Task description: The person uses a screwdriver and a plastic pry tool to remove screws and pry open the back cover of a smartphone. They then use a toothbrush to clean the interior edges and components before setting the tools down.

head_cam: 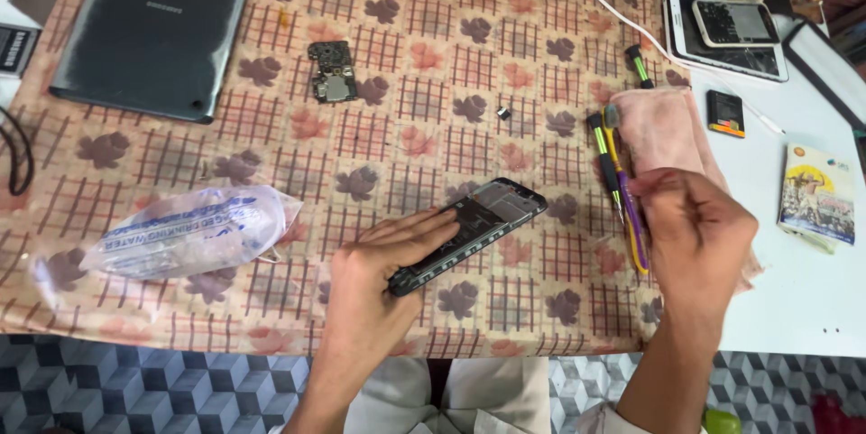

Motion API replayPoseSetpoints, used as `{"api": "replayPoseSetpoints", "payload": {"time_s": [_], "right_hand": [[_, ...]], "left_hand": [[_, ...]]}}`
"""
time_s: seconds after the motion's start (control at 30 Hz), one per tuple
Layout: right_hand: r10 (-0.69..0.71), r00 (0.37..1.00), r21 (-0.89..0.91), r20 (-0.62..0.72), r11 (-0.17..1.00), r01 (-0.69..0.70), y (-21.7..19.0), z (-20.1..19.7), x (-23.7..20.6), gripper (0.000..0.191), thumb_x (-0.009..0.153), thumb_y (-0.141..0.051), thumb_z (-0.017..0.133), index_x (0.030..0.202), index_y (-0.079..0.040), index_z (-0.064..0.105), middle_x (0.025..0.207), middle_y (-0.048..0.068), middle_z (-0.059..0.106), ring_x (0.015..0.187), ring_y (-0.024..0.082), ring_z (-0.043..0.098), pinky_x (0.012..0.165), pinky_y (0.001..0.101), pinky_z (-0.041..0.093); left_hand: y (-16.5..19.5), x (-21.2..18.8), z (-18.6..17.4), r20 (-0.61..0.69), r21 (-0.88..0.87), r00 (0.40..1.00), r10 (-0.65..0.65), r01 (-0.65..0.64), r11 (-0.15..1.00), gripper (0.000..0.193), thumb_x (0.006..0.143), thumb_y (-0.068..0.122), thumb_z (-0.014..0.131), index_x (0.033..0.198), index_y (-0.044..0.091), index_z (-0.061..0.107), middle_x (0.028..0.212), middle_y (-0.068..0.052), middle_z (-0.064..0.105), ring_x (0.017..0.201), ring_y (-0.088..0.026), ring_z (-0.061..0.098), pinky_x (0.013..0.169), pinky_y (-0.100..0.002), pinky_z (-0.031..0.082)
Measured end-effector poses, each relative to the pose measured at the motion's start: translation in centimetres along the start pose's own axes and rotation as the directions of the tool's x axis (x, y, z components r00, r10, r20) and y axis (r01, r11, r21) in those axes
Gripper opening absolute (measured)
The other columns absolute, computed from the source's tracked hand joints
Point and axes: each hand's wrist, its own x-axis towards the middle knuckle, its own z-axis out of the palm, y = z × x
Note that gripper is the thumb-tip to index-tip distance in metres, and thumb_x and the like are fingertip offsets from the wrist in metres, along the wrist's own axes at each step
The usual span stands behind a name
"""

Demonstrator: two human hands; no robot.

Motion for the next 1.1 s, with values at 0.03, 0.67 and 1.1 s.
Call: {"api": "replayPoseSetpoints", "payload": {"time_s": [0.03, 0.67, 1.1], "right_hand": [[0.040, 0.999, -0.086, -0.022, 0.995, -0.042, -0.4, 0.4, 0.2, 0.016, 0.107, -0.006, 0.063, 0.105, 0.005, 0.075, 0.088, 0.008, 0.072, 0.073, 0.008, 0.058, 0.066, 0.0216, 0.046], [-0.182, 0.983, -0.532, 0.037, 0.829, 0.174, -2.6, 3.0, 0.3, 0.018, 0.096, -0.002, 0.073, 0.113, 0.003, 0.075, 0.114, 0.017, 0.073, 0.101, 0.035, 0.065, 0.087, 0.0428, 0.054], [-0.176, 0.984, -0.527, 0.042, 0.833, 0.171, -4.6, 2.5, -0.3, 0.018, 0.102, -0.006, 0.073, 0.113, 0.007, 0.068, 0.094, 0.021, 0.068, 0.074, 0.033, 0.068, 0.069, 0.0414, 0.054]], "left_hand": [[0.0, 0.1, 0.1, -0.001, 0.002, 1.000, -0.003, 0.003, 1.000, 0.057, 0.064, -0.013, 0.057, 0.115, 0.003, 0.076, 0.124, -0.015, 0.075, 0.126, -0.031, 0.070, 0.110, -0.038, 0.050], [0.5, 0.2, 0.3, 0.023, 0.021, 0.997, -0.077, 0.077, 0.997, 0.064, 0.060, -0.017, 0.052, 0.117, 0.002, 0.075, 0.124, -0.015, 0.075, 0.128, -0.029, 0.069, 0.111, -0.037, 0.049], [1.2, 0.4, 0.3, 0.021, 0.016, 0.999, -0.027, 0.027, 1.000, 0.061, 0.063, -0.015, 0.053, 0.117, 0.003, 0.075, 0.125, -0.015, 0.075, 0.128, -0.031, 0.068, 0.112, -0.038, 0.049]]}}
